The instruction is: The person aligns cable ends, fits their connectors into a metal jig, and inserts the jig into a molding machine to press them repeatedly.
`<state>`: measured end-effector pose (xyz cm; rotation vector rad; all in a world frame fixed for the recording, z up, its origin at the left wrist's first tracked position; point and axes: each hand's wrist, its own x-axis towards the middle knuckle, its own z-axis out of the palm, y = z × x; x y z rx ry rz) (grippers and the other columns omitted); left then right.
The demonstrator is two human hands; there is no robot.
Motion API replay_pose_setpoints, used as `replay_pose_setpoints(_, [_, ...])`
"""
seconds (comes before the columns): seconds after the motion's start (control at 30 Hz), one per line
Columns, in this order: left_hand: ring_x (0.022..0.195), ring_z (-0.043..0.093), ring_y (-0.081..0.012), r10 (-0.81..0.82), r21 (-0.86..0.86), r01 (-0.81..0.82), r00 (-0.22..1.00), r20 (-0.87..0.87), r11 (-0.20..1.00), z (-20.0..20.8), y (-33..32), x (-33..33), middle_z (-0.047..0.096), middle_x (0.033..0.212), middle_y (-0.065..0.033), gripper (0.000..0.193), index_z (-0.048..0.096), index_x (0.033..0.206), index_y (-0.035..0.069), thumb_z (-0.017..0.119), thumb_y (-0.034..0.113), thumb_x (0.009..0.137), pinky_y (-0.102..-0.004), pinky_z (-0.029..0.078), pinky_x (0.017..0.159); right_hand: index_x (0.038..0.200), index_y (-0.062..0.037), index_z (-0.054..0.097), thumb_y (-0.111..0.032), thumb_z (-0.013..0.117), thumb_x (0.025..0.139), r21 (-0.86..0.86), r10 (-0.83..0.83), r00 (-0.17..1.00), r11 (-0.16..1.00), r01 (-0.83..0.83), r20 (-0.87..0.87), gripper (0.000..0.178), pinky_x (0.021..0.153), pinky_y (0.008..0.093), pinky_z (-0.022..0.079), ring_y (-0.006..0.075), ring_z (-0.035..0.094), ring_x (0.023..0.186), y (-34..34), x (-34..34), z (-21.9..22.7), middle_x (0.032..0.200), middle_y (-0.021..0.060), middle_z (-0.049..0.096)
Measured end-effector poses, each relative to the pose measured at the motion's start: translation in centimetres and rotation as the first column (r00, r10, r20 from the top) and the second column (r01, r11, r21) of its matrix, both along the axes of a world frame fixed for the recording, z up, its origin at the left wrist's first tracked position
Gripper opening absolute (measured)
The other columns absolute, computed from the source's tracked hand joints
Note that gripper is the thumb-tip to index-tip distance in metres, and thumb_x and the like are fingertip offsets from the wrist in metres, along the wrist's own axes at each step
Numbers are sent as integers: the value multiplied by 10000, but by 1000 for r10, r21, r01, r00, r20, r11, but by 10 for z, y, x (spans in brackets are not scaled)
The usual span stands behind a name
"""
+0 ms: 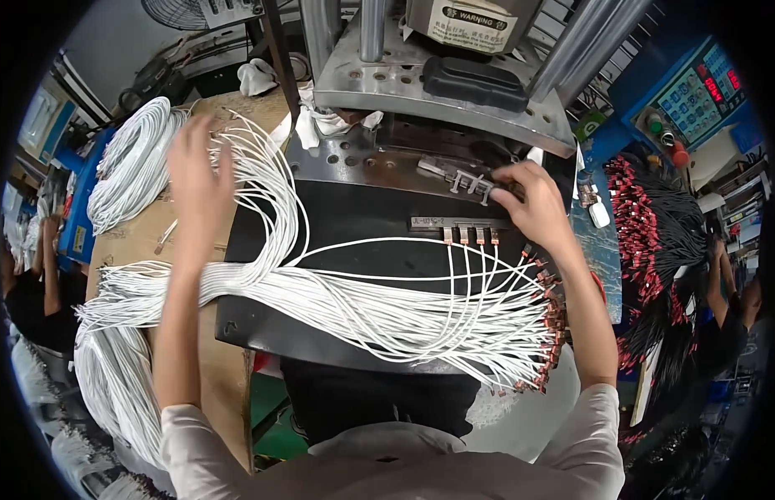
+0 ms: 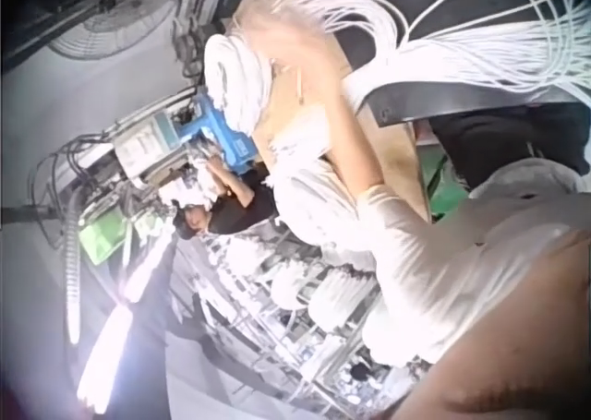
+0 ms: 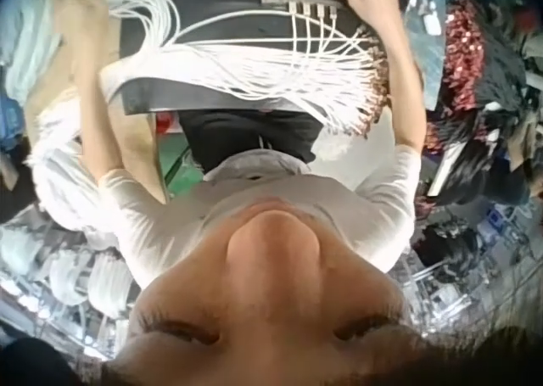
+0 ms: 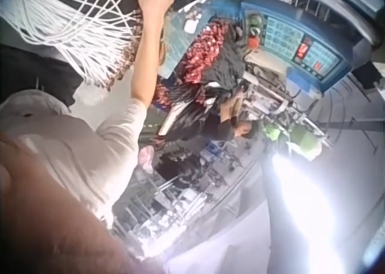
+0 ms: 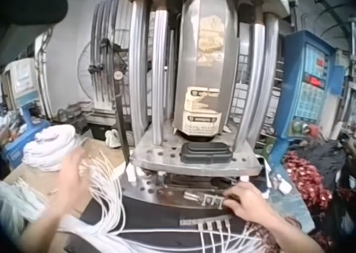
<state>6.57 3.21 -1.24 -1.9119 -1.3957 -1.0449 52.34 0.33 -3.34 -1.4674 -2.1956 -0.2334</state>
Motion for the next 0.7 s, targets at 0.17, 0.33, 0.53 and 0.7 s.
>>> replay_pose_setpoints(0.17, [1070,592,-325,-454,-361,439,890,50,823,14,-91,117,622,1165,-139,258,662,1072,30,709,156,852,-459,412,982,945,6,680,-70,735,825,-515,35,903,812,-276,-428,152,687,363,492,282,609,768,-16,1,37,841,132,620])
replay_pose_setpoints(0.33, [1117,559,-295,-624,-494,661,734,269,565,1,-134,165,602,1166,-119,337,667,1070,14,730,258,846,-437,422,917,1042,-4,660,-62,686,871,-551,156,971,802,-231,-180,182,763,350,487,274,613,906,-46,30,28,1011,143,633])
replay_pose_setpoints(0.53, [1069,552,-304,-608,-605,581,770,193,544,-23,-135,237,576,1138,-167,464,636,1086,-5,713,394,862,-443,483,821,1175,-21,627,-76,610,945,-529,71,997,847,-49,22,237,842,325,481,235,617,960,-55,13,18,1169,133,628])
replay_pose_setpoints(0.7, [831,602,-299,-546,-691,490,822,163,532,-13,-134,237,597,894,-129,390,627,915,7,688,390,880,-440,520,705,1244,-14,617,-67,579,963,-720,-91,875,613,-327,-475,288,923,319,469,199,606,1018,-41,-4,11,1138,106,655])
